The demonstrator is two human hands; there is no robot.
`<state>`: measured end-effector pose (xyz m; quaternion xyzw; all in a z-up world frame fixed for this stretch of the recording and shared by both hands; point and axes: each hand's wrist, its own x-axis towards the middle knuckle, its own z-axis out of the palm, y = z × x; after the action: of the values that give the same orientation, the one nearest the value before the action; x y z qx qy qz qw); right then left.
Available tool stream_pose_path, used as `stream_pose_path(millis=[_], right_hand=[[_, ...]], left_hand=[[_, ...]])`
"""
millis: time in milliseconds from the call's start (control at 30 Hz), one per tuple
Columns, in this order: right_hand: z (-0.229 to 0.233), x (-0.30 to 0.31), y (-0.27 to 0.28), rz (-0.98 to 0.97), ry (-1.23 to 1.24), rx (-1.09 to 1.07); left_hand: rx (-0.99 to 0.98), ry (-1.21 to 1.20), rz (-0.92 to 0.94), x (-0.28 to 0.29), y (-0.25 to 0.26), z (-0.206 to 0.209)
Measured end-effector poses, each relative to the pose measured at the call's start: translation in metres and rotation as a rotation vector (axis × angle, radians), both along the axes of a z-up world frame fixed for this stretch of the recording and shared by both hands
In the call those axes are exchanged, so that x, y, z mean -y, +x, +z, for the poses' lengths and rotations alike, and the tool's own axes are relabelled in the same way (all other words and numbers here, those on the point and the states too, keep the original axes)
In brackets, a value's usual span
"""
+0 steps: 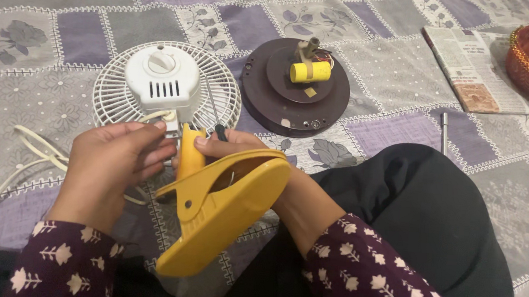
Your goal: The person uses a screwdriver to tighten screws on the yellow base of a small electric fan, then attaches the white fan head to the base and secures it by hand.
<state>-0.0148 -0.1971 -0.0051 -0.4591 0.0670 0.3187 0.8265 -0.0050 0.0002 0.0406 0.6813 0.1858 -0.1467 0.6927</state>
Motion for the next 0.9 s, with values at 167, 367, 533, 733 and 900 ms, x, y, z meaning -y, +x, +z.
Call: stream_pose_path(millis=[167, 367, 533, 733, 900], right_hand=[[-0.004, 0.005, -0.004, 0.104, 0.099, 0.092], [0.008, 0.003, -0.007, 0.089, 0.045, 0.074], [0.010, 0.001, -0.008, 0.182, 0.000, 0.084], [0.000, -0.010, 0.001, 0.089, -0.033, 0.097], [0.003, -0.009, 0.010, 0.051, -0.098, 0.102]], left_hand=[[-0.036, -0.055, 0.059, 0.001, -0.001, 0.003], [-0.042, -0.088, 0.062, -0.001, 0.000, -0.002], [-0.042, -0.085, 0.059, -0.002, 0.002, -0.007], [-0.046, -0.067, 0.083, -0.002, 0.003, -0.013], [-0.002, -0.090, 0.076, -0.002, 0.005, -0.014]])
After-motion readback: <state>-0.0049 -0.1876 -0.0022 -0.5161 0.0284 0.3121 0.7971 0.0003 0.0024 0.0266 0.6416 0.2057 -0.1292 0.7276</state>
